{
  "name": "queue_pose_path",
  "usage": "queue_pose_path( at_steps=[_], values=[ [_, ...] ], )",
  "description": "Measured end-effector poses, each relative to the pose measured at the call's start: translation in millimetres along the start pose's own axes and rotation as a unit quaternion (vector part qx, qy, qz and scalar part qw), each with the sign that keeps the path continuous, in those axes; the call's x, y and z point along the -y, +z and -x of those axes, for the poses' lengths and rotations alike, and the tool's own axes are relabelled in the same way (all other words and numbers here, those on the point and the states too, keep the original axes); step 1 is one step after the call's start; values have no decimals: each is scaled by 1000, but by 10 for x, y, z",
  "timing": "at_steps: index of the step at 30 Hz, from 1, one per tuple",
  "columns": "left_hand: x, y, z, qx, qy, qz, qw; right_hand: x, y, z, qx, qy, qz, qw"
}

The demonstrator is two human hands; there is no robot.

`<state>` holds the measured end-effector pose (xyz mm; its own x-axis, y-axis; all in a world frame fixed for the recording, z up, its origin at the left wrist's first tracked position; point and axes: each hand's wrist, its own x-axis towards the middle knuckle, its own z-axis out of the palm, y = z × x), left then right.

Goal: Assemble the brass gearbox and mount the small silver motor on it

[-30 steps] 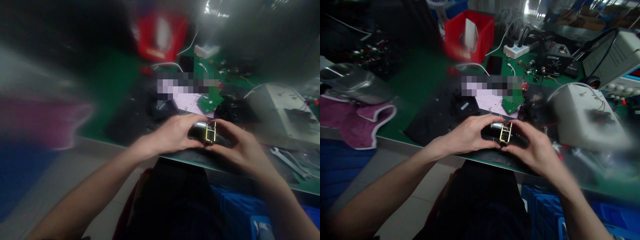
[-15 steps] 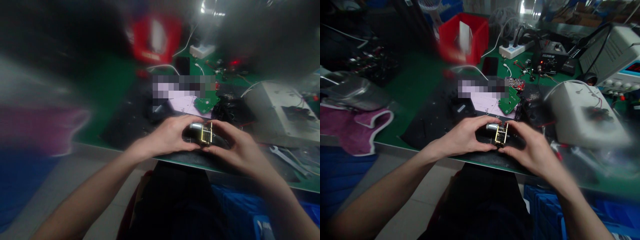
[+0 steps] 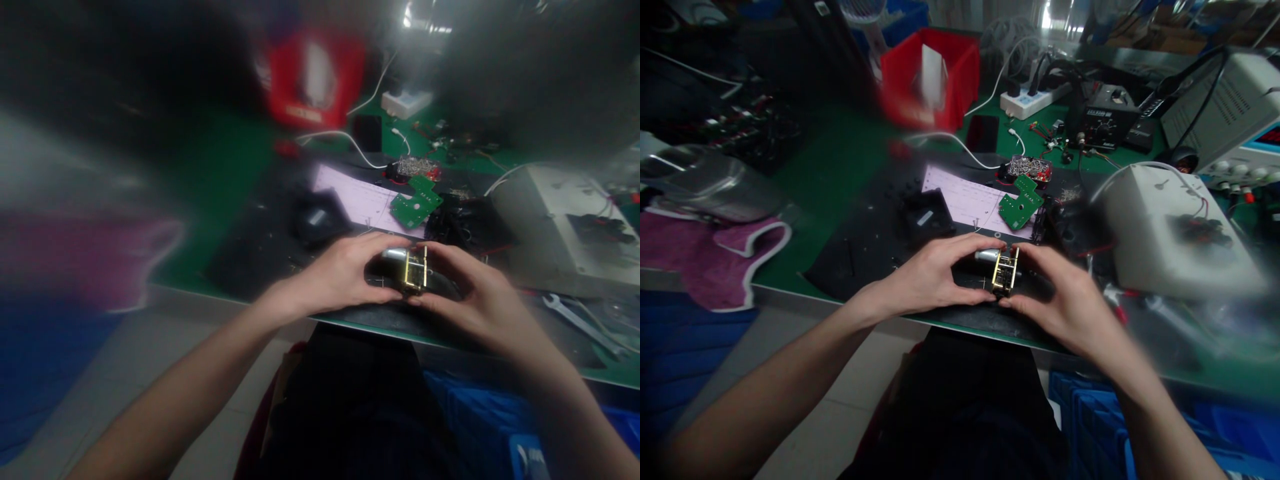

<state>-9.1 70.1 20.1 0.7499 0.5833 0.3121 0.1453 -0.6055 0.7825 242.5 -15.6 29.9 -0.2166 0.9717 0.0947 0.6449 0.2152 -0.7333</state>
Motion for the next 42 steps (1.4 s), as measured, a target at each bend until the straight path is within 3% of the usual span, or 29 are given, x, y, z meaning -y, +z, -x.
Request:
queue_pose_path(
  at_steps=[6, 14, 20, 25, 31, 42],
  values=[
    [9, -5, 0, 13, 15, -2, 1000, 33, 4, 6, -8, 0, 2, 1000],
    [4, 15, -76, 39, 45, -11, 998, -1, 71, 115, -43, 51, -101, 993],
    [-77, 16, -209, 78, 71, -61, 993, -70, 133, 261, -62, 96, -253, 961],
    [-155, -20, -342, 133, 102, -105, 980, -71, 162, 303, -84, 96, -291, 948],
    [-209, 1, -410, 145, 103, -133, 975, -66, 261, 369, -116, 115, -369, 915],
    [-199, 44, -417, 152, 90, -133, 975, -140, 288, 402, -120, 115, -382, 909]
  ],
)
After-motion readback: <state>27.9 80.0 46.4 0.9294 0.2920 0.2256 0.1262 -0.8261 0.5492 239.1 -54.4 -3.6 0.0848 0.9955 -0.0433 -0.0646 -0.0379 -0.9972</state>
